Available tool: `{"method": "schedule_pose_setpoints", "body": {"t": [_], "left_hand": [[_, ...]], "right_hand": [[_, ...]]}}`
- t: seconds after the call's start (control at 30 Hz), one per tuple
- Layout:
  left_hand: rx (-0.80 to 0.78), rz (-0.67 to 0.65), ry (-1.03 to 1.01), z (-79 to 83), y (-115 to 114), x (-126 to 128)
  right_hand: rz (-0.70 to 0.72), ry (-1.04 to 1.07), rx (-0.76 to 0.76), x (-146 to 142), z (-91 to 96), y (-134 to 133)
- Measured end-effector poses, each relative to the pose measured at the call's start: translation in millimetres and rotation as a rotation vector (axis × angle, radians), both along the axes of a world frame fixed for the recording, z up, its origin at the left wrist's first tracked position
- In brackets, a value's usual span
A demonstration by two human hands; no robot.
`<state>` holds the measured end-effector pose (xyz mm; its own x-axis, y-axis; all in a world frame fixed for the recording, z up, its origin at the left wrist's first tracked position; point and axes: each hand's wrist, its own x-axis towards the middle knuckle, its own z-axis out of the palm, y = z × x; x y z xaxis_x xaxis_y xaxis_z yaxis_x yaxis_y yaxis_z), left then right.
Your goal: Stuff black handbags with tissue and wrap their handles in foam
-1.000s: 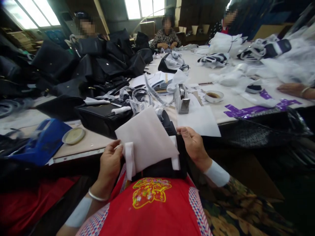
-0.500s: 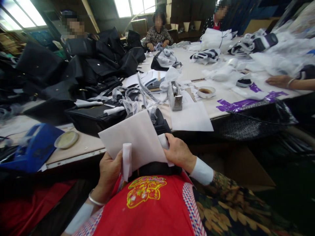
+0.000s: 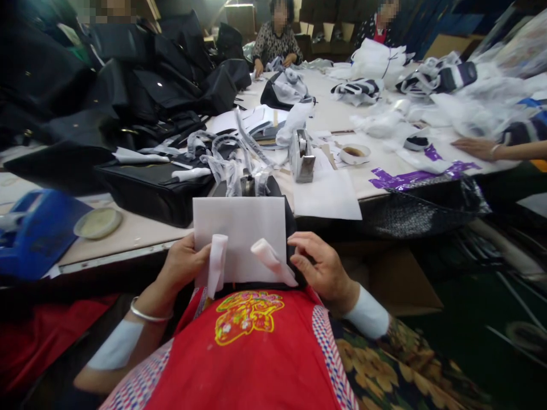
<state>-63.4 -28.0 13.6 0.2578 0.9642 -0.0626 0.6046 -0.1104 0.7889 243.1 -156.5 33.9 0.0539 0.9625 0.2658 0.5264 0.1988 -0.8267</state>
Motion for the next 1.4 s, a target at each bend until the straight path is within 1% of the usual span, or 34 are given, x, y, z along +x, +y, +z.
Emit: {"method": "schedule_pose_setpoints", "body": {"t": [0.07,0.1,0.13,0.2,0.27,0.3,0.33,0.43,0.47,0.53,0.6,0.63,0.77,0.83,0.9,0.97,1.0,1.1,1.17,1.23,1.33,1.4], "left_hand": [[0.054,-0.12,0.174,2.4,0,-2],[0.08,-0.144,0.28,3.3,-3,-2],[0.095,-0.145,0.389,3.9,-8,-1],[0.076,-0.104,0.583,4.0,-20,2],[0.022,-0.065,0.682,2.4,-31,1],[-0.003,-0.066,0.68,0.9,-36,-2],[-0.028,-0.083,0.635,-0.9,-39,-6],[-0.103,-0.152,0.326,-7.2,-42,-24],[-0.106,-0.132,0.226,-9.0,-42,-29],[-0.083,-0.016,0.111,-11.5,-41,-35],[-0.056,0.099,0.063,-12.6,-40,-34],[-0.063,0.126,0.034,-12.8,-41,-31],[-0.228,0.132,-0.125,-13.3,-42,-17],[-0.309,0.087,-0.17,-13.8,-40,-15],[-0.357,0.001,-0.165,-14.5,-36,-15],[-0.342,-0.087,-0.091,-14.8,-32,-15],[-0.3,-0.119,-0.027,-14.7,-31,-15],[-0.095,-0.187,0.229,-13.2,-33,-10],[-0.009,-0.222,0.378,-12.0,-38,-8],[0.005,-0.253,0.47,-12.0,-42,-8],[-0.032,-0.262,0.517,-15.2,-47,-12],[-0.018,-0.22,0.521,-17.4,-48,-18]], "right_hand": [[-0.165,-0.053,-0.04,3,-9.2,11],[-0.209,-0.092,-0.083,4,-14.5,16],[-0.224,-0.132,-0.126,5,-19.5,20],[-0.228,-0.206,-0.182,4,-26.6,25],[-0.262,-0.245,-0.193,2,-28.1,28],[-0.281,-0.247,-0.195,0,-27.1,29],[-0.286,-0.246,-0.198,-1,-25.2,30],[-0.243,-0.266,-0.2,-6,-18.3,35],[-0.223,-0.283,-0.196,-7,-16.5,38],[-0.19,-0.319,-0.18,-7,-15.0,42],[-0.175,-0.33,-0.17,-6,-15.6,46],[-0.173,-0.327,-0.169,-5,-16.5,47],[-0.174,-0.31,-0.176,0,-20.3,47],[-0.167,-0.309,-0.176,1,-21.0,47],[-0.169,-0.311,-0.174,1,-20.6,47],[-0.167,-0.322,-0.168,1,-19.6,47],[-0.161,-0.333,-0.169,0,-19.0,46],[-0.144,-0.334,-0.225,-1,-17.7,45],[-0.153,-0.309,-0.267,-1,-17.6,42],[-0.16,-0.33,-0.263,-1,-18.0,38],[-0.109,-0.449,-0.234,-3,-19.8,32],[-0.082,-0.484,-0.237,-4,-22.2,28]]}}
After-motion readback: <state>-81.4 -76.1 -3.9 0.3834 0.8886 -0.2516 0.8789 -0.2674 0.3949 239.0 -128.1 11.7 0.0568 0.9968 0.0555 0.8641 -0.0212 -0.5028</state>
